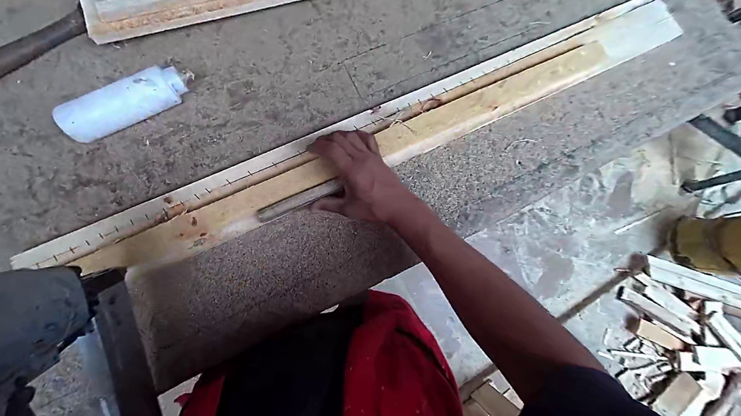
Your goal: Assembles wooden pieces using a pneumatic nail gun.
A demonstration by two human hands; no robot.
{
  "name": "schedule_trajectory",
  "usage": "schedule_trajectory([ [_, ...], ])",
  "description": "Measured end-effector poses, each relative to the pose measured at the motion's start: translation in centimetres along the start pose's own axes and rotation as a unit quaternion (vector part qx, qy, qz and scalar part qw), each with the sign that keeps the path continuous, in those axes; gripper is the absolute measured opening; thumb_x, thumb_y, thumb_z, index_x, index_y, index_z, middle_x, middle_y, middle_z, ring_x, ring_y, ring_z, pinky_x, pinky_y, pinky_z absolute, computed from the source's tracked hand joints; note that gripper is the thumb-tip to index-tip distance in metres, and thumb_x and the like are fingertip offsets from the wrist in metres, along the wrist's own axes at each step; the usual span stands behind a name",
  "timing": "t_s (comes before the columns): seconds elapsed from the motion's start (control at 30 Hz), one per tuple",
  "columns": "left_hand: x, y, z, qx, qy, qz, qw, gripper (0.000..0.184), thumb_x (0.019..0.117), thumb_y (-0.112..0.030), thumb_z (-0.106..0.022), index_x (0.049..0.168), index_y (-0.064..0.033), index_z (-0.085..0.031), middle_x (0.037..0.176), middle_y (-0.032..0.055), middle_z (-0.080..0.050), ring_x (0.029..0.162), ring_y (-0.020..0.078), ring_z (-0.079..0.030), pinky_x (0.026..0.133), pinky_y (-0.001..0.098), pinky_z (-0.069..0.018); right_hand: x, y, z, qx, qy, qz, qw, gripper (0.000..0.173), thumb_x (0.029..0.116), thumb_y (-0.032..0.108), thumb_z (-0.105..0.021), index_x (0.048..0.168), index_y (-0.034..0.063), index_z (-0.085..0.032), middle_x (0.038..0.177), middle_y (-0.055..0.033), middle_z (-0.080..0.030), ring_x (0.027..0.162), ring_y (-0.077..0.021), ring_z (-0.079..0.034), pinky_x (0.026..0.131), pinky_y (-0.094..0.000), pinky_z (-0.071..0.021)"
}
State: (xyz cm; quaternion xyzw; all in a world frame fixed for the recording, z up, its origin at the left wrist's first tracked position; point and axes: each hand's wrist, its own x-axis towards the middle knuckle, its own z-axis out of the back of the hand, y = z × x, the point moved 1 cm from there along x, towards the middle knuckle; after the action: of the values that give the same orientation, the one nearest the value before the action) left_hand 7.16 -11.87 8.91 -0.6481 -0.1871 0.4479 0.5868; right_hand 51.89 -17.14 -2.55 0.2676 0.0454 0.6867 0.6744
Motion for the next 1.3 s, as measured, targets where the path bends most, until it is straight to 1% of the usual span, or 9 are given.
schedule_trajectory([
  [0.17, 0.0, -2.3, -5.8, 0.018, 0.001, 0.004, 1.000, 0.035, 0.1044, -0.049, -0.052, 0.117, -0.0193, -0.065, 0.081, 0.0004, -0.071, 0.065, 0.0179, -0.070, 0.062, 0.0382, -0.0619, -0.5, -2.1, 0.4, 0.018, 0.018, 0.036, 0.999, 0.069, 0.0820, 0.056, -0.078, 0.133, 0.0127, -0.061, 0.127, -0.0066, -0.069, 0.125, -0.0251, -0.061, 0.117, -0.0487, -0.0364],
  [0.33, 1.6, -5.0, -10.4, 0.012, 0.068, -0.010, 0.998, 0.026, 0.1061, -0.043, -0.051, 0.114, -0.0222, -0.065, 0.088, -0.0013, -0.072, 0.071, 0.0147, -0.070, 0.065, 0.0329, -0.0615, 0.1, -2.3, 1.0, 0.018, 0.038, 0.042, 0.998, 0.071, 0.0814, 0.056, -0.079, 0.133, 0.0112, -0.061, 0.120, -0.0082, -0.071, 0.118, -0.0268, -0.065, 0.114, -0.0484, -0.0412],
  [0.43, 1.3, -6.9, -11.7, 0.024, 0.060, 0.001, 0.998, 0.027, 0.0995, -0.053, -0.057, 0.110, -0.0317, -0.071, 0.078, -0.0106, -0.069, 0.061, 0.0031, -0.066, 0.056, 0.0211, -0.0575, 0.3, -2.5, 1.3, 0.011, 0.069, 0.020, 0.997, 0.077, 0.0811, 0.059, -0.078, 0.140, 0.0137, -0.057, 0.133, -0.0068, -0.067, 0.135, -0.0284, -0.056, 0.124, -0.0550, -0.0262],
  [0.5, 2.1, -8.0, -12.3, 0.031, 0.080, 0.010, 0.996, 0.030, 0.0987, -0.055, -0.057, 0.106, -0.0297, -0.070, 0.072, -0.0090, -0.066, 0.054, 0.0044, -0.062, 0.051, 0.0225, -0.0560, 0.2, -2.8, 1.0, 0.010, 0.079, 0.010, 0.997, 0.081, 0.0807, 0.063, -0.075, 0.143, 0.0151, -0.054, 0.143, -0.0067, -0.062, 0.149, -0.0344, -0.038, 0.126, -0.0608, -0.0153],
  [0.53, 2.5, -8.4, -12.5, 0.043, 0.088, 0.014, 0.995, 0.031, 0.0981, -0.057, -0.057, 0.105, -0.0295, -0.071, 0.070, -0.0078, -0.065, 0.052, 0.0058, -0.062, 0.050, 0.0240, -0.0558, 0.2, -2.9, 0.9, 0.009, 0.080, 0.013, 0.997, 0.080, 0.0813, 0.063, -0.074, 0.143, 0.0160, -0.054, 0.142, -0.0064, -0.063, 0.150, -0.0352, -0.038, 0.126, -0.0617, -0.0149],
  [0.63, 3.7, -9.8, -13.0, 0.078, 0.097, 0.029, 0.992, 0.035, 0.0973, -0.060, -0.057, 0.106, -0.0286, -0.070, 0.065, -0.0049, -0.062, 0.048, 0.0094, -0.060, 0.047, 0.0272, -0.0552, 0.1, -3.1, 0.6, 0.019, 0.074, 0.022, 0.997, 0.073, 0.0823, 0.062, -0.074, 0.140, 0.0194, -0.058, 0.135, -0.0031, -0.068, 0.144, -0.0313, -0.046, 0.124, -0.0592, -0.0221],
  [0.83, 5.6, -11.6, -14.5, 0.102, 0.105, 0.045, 0.988, 0.036, 0.0963, -0.060, -0.060, 0.106, -0.0261, -0.070, 0.064, -0.0017, -0.061, 0.047, 0.0129, -0.060, 0.046, 0.0294, -0.0553, 0.1, -3.3, 0.5, 0.044, 0.064, 0.009, 0.997, 0.071, 0.0794, 0.058, -0.078, 0.137, 0.0208, -0.060, 0.133, 0.0004, -0.069, 0.141, -0.0241, -0.050, 0.123, -0.0499, -0.0275],
  [0.97, 6.7, -12.3, -15.0, 0.093, 0.117, 0.029, 0.988, 0.038, 0.1011, -0.053, -0.057, 0.104, -0.0168, -0.068, 0.065, 0.0066, -0.059, 0.047, 0.0212, -0.060, 0.044, 0.0361, -0.0563, 0.3, -3.5, 0.5, 0.056, 0.041, 0.005, 0.998, 0.072, 0.0743, 0.057, -0.082, 0.131, 0.0176, -0.062, 0.129, -0.0010, -0.070, 0.133, -0.0213, -0.058, 0.117, -0.0425, -0.0380],
  [1.3, 9.8, -13.7, -17.4, 0.087, 0.147, 0.083, 0.982, 0.046, 0.1003, -0.059, -0.053, 0.107, -0.0149, -0.066, 0.065, 0.0080, -0.057, 0.048, 0.0221, -0.060, 0.047, 0.0382, -0.0585, 0.1, -3.7, 0.8, 0.065, 0.027, 0.004, 0.998, 0.073, 0.0735, 0.053, -0.084, 0.131, 0.0156, -0.061, 0.126, -0.0031, -0.071, 0.131, -0.0214, -0.059, 0.117, -0.0417, -0.0393],
])
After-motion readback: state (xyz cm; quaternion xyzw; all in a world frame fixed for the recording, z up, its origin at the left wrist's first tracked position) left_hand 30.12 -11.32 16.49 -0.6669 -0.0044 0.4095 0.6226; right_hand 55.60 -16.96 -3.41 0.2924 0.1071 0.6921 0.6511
